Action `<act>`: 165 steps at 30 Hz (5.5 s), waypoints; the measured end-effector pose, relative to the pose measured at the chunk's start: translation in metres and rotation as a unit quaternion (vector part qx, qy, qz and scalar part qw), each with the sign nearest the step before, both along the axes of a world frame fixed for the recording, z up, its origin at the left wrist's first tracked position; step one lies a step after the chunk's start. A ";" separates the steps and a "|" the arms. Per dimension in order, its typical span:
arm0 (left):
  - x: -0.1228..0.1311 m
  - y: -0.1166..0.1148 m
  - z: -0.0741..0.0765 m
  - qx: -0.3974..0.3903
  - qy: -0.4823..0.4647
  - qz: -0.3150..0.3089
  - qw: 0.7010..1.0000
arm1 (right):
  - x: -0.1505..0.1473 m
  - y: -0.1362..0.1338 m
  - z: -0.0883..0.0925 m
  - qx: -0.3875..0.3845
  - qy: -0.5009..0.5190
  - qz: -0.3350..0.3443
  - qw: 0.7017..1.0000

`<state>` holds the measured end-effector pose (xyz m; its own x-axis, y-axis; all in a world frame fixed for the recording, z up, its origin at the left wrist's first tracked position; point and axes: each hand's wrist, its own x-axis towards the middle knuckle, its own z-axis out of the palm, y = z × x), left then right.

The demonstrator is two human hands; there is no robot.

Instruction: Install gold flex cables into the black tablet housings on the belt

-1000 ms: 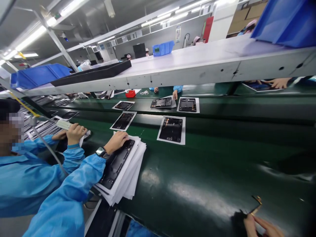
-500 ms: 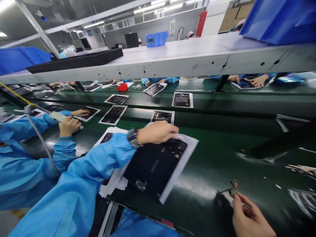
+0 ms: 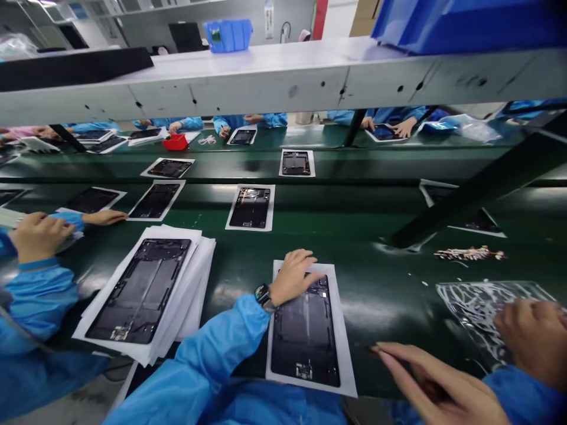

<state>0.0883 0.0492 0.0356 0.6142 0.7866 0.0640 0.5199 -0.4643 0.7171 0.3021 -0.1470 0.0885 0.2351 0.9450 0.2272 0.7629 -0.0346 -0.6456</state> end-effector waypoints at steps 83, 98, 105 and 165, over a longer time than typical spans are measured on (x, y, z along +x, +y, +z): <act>-0.089 -0.078 -0.066 0.237 0.067 -0.056 0.967 | -0.097 0.191 -0.091 -0.129 -0.201 0.246 0.939; -0.107 -0.065 -0.040 0.136 0.098 -0.174 0.970 | -0.079 0.099 -0.058 -0.177 -0.012 0.213 0.961; -0.119 -0.067 -0.057 0.085 -0.105 -0.097 0.986 | -0.111 0.076 -0.079 -0.083 -0.005 0.240 0.967; -0.122 -0.077 -0.059 0.081 -0.032 -0.027 0.996 | -0.128 0.072 -0.086 -0.101 0.183 0.025 0.978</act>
